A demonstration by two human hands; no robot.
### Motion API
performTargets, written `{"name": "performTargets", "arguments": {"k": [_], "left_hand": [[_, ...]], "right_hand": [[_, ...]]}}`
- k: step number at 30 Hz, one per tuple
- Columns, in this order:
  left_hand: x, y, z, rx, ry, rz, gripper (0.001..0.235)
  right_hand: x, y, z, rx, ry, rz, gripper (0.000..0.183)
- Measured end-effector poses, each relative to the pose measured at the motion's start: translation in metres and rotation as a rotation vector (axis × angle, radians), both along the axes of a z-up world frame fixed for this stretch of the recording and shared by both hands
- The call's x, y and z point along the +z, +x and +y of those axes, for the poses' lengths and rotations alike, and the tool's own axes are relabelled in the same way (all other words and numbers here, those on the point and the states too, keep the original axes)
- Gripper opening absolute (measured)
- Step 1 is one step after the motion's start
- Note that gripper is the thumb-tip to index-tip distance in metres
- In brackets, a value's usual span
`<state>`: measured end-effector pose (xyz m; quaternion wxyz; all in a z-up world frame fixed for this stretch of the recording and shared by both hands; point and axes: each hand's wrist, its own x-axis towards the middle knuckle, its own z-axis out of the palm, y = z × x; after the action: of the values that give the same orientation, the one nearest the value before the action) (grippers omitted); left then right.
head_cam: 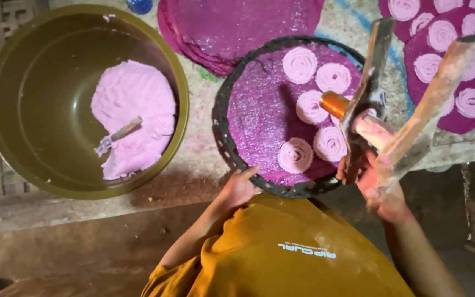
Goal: The person scoops pink dough from a bowl and uses a wooden press to form rose-shaped portions onto a purple tray. The person repeatedly fills the press, presses the dough, and arranges the shaped pieces on the tray.
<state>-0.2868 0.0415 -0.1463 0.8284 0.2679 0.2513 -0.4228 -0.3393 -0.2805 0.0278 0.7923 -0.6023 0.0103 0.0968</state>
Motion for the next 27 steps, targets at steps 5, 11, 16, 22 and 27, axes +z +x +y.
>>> {"name": "performTargets", "arguments": {"k": [5,11,16,22,27], "left_hand": [[-0.036,0.020,-0.029,0.046,0.041,-0.077,0.036],[-0.034,0.034,-0.026,0.002,0.022,-0.058,0.046],[0.044,0.035,0.004,0.052,0.383,-0.591,0.074],[0.161,0.094,0.003,0.307,0.207,-0.954,0.096],[0.180,0.157,-0.024,0.117,-0.742,-0.763,0.088]], "right_hand": [[0.006,0.000,0.008,0.017,-0.003,-0.001,0.100],[0.012,-0.008,0.005,0.027,-0.058,0.009,0.091],[0.017,0.000,-0.005,0.124,-0.068,0.079,0.087],[0.022,0.032,0.000,0.498,0.217,0.300,0.106],[0.036,0.053,0.013,0.640,0.177,0.645,0.089]]}}
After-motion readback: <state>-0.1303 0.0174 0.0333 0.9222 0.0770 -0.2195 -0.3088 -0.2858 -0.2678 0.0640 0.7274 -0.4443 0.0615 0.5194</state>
